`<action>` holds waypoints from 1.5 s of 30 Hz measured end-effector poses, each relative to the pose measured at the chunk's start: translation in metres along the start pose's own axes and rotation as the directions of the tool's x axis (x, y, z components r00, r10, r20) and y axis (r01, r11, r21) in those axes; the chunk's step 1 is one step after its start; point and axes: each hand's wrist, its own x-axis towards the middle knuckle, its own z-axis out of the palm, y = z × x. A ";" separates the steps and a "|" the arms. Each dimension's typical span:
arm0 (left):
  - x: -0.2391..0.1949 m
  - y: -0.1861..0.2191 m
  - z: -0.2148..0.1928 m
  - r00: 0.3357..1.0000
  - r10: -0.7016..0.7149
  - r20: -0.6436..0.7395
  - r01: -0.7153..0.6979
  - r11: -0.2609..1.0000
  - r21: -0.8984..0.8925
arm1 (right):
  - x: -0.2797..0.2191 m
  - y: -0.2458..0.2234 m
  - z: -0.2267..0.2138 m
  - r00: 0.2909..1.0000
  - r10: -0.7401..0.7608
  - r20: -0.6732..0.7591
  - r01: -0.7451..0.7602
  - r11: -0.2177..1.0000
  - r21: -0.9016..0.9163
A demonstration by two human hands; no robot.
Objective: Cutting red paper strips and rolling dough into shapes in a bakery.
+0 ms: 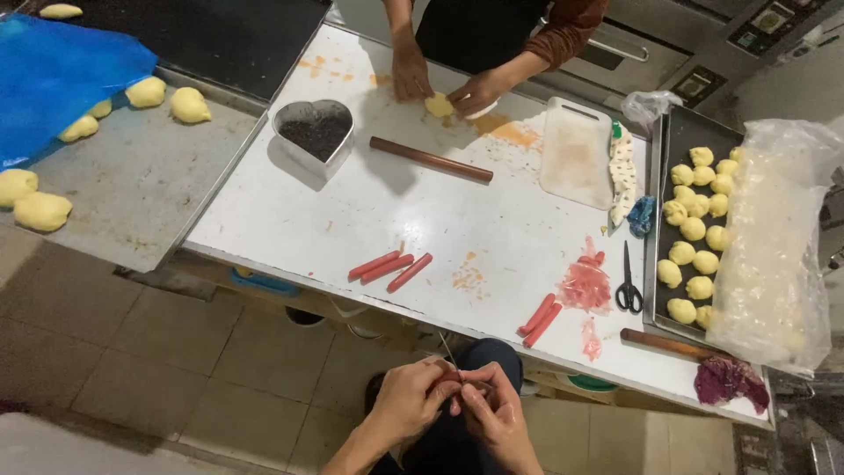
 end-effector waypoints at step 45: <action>0.007 0.025 -0.016 0.972 -0.224 0.064 0.130 0.294 -0.947 | -0.002 0.004 0.069 0.977 -0.059 -0.207 0.122 0.944 0.308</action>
